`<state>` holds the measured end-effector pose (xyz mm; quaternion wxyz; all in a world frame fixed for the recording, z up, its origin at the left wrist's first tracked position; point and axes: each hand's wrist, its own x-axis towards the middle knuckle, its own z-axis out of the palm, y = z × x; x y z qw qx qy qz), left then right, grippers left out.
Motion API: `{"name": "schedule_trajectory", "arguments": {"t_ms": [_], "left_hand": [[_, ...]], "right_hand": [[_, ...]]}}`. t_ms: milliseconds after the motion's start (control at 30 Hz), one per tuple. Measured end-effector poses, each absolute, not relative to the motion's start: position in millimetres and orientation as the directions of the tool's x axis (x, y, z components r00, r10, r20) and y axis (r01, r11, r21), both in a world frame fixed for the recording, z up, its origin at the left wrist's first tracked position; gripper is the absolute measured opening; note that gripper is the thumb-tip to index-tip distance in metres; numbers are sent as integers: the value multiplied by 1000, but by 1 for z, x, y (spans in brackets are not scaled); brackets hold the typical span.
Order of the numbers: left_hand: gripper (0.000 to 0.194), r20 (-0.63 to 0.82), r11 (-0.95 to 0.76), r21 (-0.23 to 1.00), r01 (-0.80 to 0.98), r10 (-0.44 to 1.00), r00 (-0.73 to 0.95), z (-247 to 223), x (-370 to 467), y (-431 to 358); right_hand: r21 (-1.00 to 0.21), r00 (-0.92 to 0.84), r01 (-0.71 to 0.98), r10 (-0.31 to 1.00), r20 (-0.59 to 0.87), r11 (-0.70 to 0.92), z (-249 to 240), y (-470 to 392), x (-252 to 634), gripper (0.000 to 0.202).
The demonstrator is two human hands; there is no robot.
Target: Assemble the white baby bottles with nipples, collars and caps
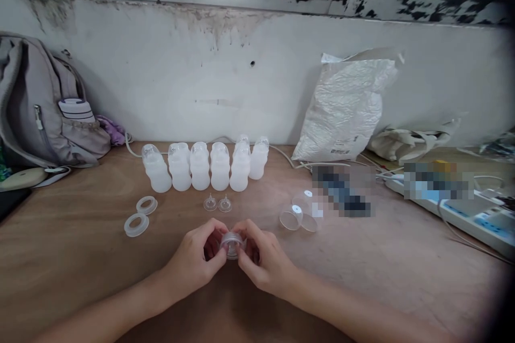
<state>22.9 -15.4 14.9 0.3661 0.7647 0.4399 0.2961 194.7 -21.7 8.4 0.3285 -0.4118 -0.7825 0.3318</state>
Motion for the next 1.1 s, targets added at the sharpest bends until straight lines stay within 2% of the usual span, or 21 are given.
{"name": "schedule_trajectory", "arguments": {"t_ms": [300,600,900,1100], "left_hand": [[4,134,-371,778,507,886,443,13,23,-21],[6,115,-363,766,531,890,442,16,24,-22],[9,88,-290,859,422,895,437,26,25,-23],[12,105,-304,850,429,898,427,16,23,-21]], "right_hand": [[-734,-481,464,837,261,495,2,-22,194,22],[-755,-472,437,839,270,489,1,-22,192,22],[-790,-462,397,846,267,466,11,-24,192,14],[-789,-462,427,857,228,441,12,-24,192,6]]}}
